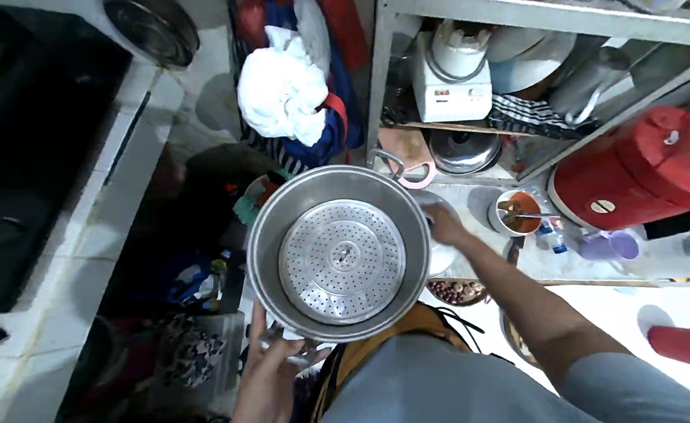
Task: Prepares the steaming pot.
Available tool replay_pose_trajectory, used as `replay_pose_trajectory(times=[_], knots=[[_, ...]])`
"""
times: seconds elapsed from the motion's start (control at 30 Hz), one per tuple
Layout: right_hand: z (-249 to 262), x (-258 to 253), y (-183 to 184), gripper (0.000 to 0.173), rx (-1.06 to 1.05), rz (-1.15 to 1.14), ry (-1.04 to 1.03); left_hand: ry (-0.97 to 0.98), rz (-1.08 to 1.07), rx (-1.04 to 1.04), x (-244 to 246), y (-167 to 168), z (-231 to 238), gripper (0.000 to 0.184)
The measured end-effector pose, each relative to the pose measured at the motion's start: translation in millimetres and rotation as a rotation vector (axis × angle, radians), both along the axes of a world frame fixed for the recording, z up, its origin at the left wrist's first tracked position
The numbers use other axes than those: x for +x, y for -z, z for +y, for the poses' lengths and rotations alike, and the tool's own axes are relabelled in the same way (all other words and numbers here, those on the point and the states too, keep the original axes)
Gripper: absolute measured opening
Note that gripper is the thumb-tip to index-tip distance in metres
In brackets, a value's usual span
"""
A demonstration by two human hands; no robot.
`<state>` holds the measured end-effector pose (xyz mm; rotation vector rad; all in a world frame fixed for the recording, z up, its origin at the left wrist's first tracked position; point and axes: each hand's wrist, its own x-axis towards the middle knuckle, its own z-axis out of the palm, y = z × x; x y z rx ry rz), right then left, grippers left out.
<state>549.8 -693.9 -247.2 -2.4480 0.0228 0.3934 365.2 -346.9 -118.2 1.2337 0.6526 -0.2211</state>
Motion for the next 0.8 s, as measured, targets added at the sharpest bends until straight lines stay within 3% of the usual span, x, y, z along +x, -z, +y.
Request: replay_pose_trajectory(times=[0.07,0.13,0.23,0.37,0.47,0.6,0.8], knots=[[14,-12,28,0.058,-0.173,0.143,-0.038,0.027,0.003,0.01,2,-1,0,0.098],[18,-14,44,0.034,-0.225,0.11,0.007,0.054,0.0,-0.003,5,0,3,0.096],[12,-33,24,0.02,-0.184,0.027,0.054,0.069,0.003,-0.011,13,3,3,0.095],[-33,-78,-18,0.021,-0.242,-0.174,0.121,0.085,-0.029,-0.028,25,13,-8,0.092],[-81,-94,-29,0.022,-0.288,-0.235,0.252,0.099,-0.021,-0.015,38,22,-23,0.088],[-133,-82,-6,0.02,-0.336,-0.226,0.361,0.12,0.009,-0.015,61,46,-45,0.085],[-176,-45,33,0.022,-0.375,-0.174,0.332,0.197,0.047,-0.03,87,77,-74,0.086]])
